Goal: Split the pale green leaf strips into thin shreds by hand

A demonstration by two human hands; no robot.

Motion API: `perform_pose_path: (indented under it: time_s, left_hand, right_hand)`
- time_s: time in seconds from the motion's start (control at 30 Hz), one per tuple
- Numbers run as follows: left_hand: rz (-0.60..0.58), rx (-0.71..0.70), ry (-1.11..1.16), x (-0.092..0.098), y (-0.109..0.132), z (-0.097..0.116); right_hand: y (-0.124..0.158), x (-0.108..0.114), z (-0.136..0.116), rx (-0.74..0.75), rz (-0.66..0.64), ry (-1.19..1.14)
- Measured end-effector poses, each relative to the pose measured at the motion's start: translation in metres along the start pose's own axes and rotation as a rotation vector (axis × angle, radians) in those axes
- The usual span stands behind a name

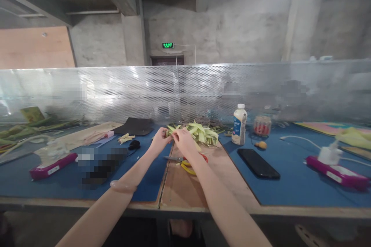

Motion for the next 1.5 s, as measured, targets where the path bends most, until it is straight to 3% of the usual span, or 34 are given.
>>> perform_pose_path:
  time_s: [0.1,0.57,0.9,1.17,1.33,1.5]
  left_hand:
    - [0.003,-0.062,-0.047,0.0,0.001,0.003]
    - [-0.022,-0.088,-0.179,0.0,0.01,0.015]
    - [-0.051,-0.124,-0.22,-0.002,0.01,0.014]
    - [-0.094,-0.179,-0.273,-0.006,0.011,0.013]
    - [-0.124,-0.151,-0.197,-0.01,0.012,0.014]
    - [-0.116,-0.085,-0.078,-0.005,0.009,0.014]
  right_hand:
    - [0.0,0.002,-0.002,0.03,0.011,0.044]
    - [0.0,0.008,-0.017,0.145,0.016,0.086]
    - [0.001,0.002,-0.015,0.032,0.099,0.007]
    - [0.001,0.003,-0.014,-0.007,0.176,0.073]
    - [-0.001,0.005,-0.01,-0.051,0.202,0.005]
    - [-0.004,0.022,-0.01,-0.107,0.274,0.066]
Point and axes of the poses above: each hand's wrist, its own y-axis away from the middle knuckle, its own x-axis out of the back of the hand, z = x × y, the point moved 2 cm from there along -y, towards the middle knuckle, and after that the axes turned 2 degrees about z, right-handed, at the moved point
